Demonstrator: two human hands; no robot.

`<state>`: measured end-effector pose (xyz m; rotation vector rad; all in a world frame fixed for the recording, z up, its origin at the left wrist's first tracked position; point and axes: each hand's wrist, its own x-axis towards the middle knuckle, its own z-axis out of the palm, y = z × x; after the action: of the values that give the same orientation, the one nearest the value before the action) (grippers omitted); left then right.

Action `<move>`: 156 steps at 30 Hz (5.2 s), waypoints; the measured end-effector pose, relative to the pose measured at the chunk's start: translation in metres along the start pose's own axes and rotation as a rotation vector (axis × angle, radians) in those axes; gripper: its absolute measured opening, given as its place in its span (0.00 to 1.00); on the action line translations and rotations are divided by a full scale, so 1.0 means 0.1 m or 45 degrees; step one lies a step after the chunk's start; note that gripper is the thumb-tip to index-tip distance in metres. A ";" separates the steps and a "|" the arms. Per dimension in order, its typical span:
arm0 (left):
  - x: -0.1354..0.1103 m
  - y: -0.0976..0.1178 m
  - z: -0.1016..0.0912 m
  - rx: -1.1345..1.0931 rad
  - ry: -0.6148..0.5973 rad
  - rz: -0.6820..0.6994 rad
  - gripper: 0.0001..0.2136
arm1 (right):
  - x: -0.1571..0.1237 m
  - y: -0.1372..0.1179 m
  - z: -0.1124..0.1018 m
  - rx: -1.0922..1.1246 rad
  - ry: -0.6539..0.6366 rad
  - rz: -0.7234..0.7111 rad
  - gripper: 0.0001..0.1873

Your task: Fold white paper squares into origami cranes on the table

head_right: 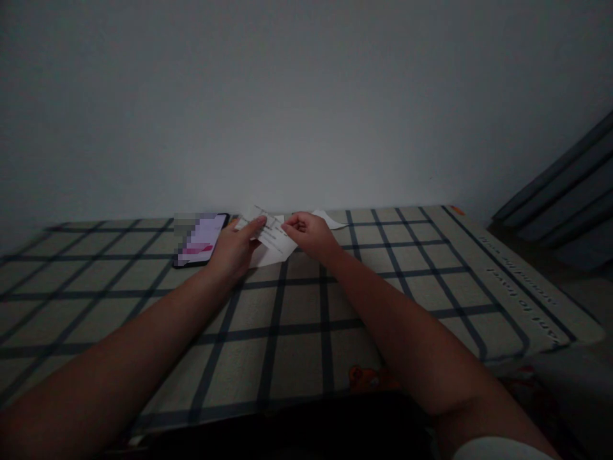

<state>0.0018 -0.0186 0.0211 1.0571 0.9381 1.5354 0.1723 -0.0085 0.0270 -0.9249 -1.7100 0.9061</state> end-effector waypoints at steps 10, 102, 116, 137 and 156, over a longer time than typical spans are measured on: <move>0.07 -0.02 -0.16 0.851 -0.028 0.312 0.15 | 0.01 -0.05 -0.11 -0.495 0.154 -0.251 0.07; 0.17 0.18 -0.13 -0.295 -0.118 -0.428 0.13 | 0.08 0.09 -0.15 0.442 -0.050 0.138 0.15; 0.17 0.19 -0.16 -0.182 -0.332 -0.461 0.11 | 0.13 0.17 -0.25 0.054 -0.005 -0.074 0.15; 0.12 0.11 -0.17 0.420 -0.178 0.043 0.17 | 0.14 0.22 -0.24 0.198 0.138 0.104 0.18; 0.19 0.01 -0.16 0.085 -0.112 0.096 0.27 | 0.13 0.16 -0.20 0.131 0.194 0.149 0.17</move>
<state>-0.0155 -0.0012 0.0205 1.2098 0.9029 1.5149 0.1911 0.0130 0.0229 -1.0070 -1.4791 0.9655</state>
